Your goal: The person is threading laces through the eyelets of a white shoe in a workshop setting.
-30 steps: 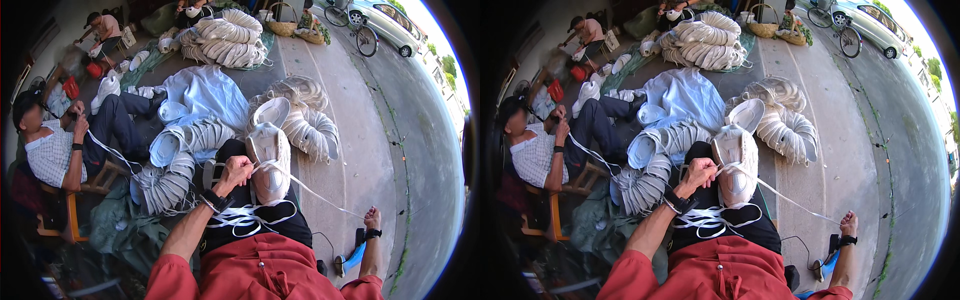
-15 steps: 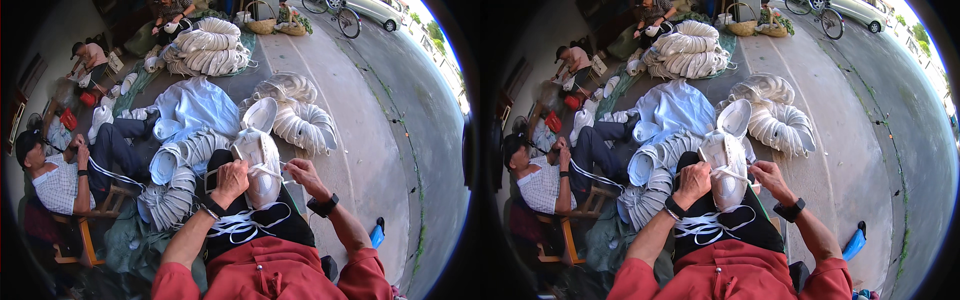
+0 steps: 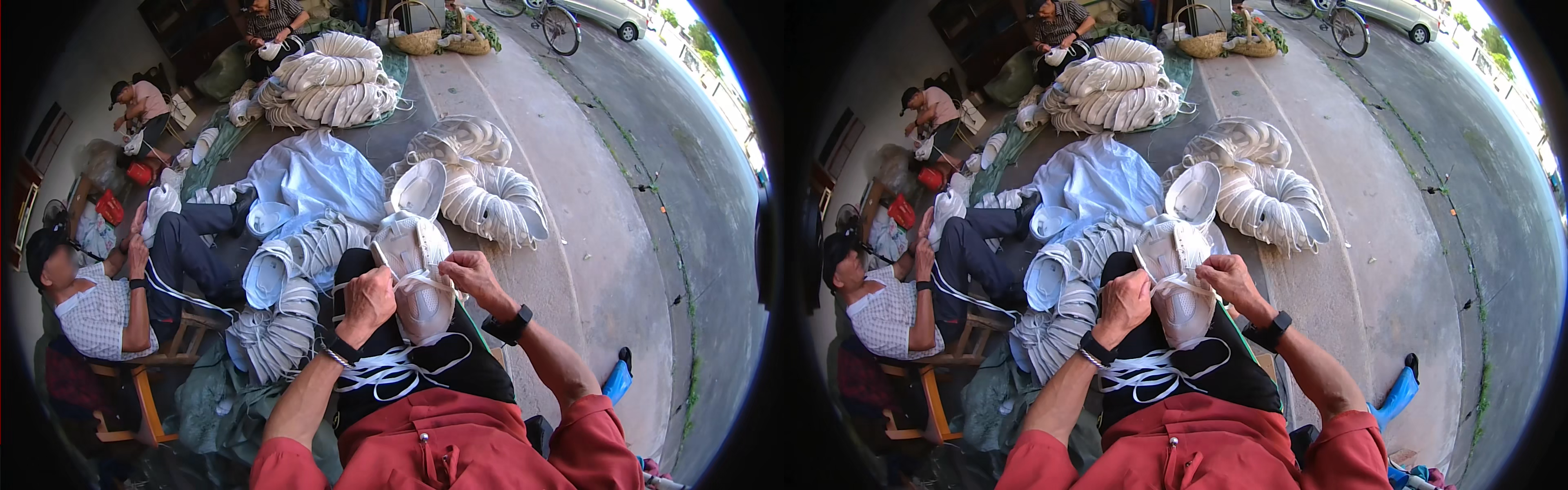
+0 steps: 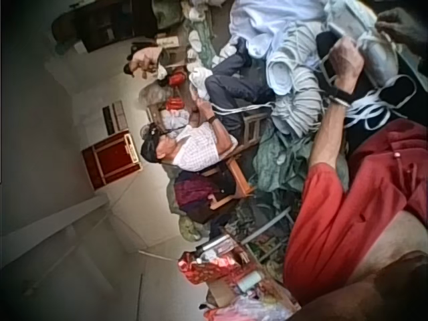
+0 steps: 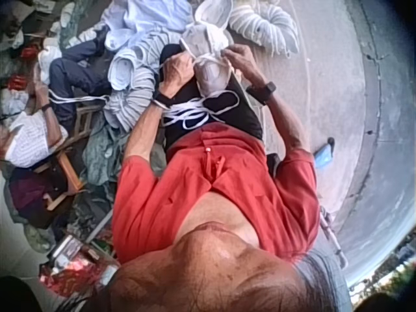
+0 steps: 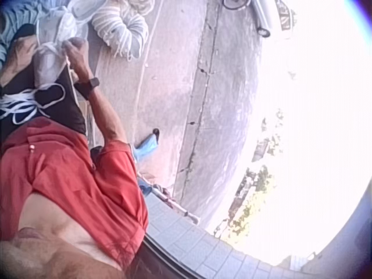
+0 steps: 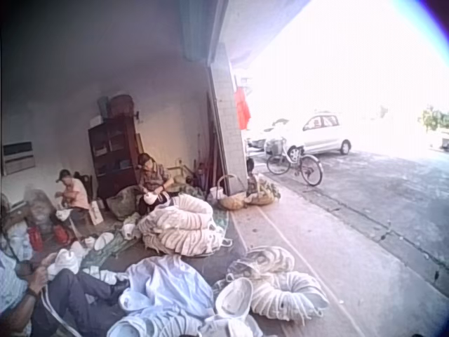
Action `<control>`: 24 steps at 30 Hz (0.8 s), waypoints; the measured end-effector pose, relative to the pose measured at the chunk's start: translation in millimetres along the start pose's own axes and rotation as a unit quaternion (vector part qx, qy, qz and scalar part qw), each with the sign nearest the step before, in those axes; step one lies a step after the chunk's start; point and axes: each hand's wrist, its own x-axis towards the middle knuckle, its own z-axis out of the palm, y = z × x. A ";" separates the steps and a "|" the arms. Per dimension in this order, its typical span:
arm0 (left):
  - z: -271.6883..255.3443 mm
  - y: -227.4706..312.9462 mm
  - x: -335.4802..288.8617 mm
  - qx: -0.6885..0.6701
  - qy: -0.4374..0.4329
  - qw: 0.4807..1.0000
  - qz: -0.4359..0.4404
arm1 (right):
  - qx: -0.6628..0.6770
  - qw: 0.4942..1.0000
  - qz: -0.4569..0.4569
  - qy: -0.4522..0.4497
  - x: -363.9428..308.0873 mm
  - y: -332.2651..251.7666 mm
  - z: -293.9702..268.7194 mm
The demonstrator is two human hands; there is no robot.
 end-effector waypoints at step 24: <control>0.7 -4.9 -2.8 -0.003 -0.003 1.000 -0.021 | -0.175 0.961 -0.205 0.063 -0.5 -4.4 7.4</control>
